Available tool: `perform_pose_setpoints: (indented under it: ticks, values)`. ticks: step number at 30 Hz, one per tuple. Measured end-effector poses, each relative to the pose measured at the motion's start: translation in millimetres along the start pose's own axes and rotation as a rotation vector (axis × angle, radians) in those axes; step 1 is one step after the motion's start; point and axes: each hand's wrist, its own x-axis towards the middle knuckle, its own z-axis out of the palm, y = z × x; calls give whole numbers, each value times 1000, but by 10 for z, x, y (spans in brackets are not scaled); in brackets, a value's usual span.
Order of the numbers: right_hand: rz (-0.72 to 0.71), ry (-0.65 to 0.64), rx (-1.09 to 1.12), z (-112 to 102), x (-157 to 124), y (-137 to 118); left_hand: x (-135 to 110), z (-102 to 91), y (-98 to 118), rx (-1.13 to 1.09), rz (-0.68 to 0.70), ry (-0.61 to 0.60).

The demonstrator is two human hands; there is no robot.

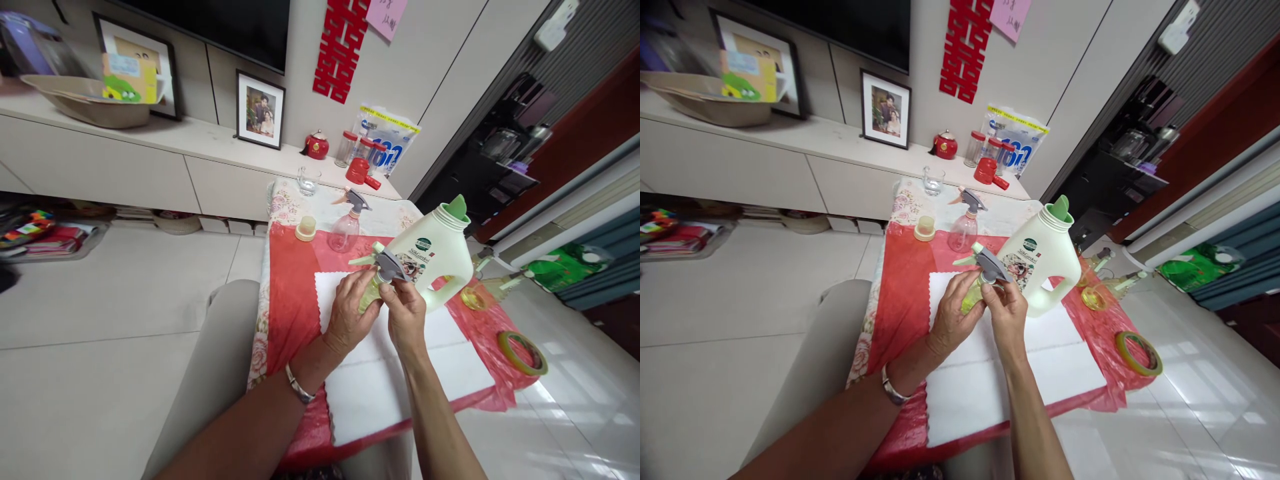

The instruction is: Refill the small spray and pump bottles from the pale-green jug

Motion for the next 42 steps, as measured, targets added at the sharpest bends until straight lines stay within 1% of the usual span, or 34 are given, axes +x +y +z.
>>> perform_pose_setpoints:
  ticks: [4,11,15,18,22,26,30,34,40,42]
  values:
    - [10,-10,-5,-33,3,16,5,-14,17,-5,-2,-5]
    - [9,39,-51,-2,26,-21,14,-15,23,-27,-4,4]
    - [1,-13,-58,-17,15,-57,8,-3,7,-32,9,24]
    - [-1,-43,-60,-35,8,-59,3,-3,13,-33,-2,15]
    - [4,-11,-53,-18,12,-23,2,-13,37,-26,-43,-5]
    - [-2,42,-52,28,15,-9,-1,-11,36,-26,-53,-7]
    - [-2,13,-50,21,0,-28,-11,3,16,-32,-42,15]
    - [8,-17,-28,-10,-4,-22,-12,3,13,-35,-43,4]
    - [33,55,24,40,-16,-4,-6,3,17,-19,-36,17]
    - [45,57,48,57,-32,-3,-3,5,15,-15,-39,20]
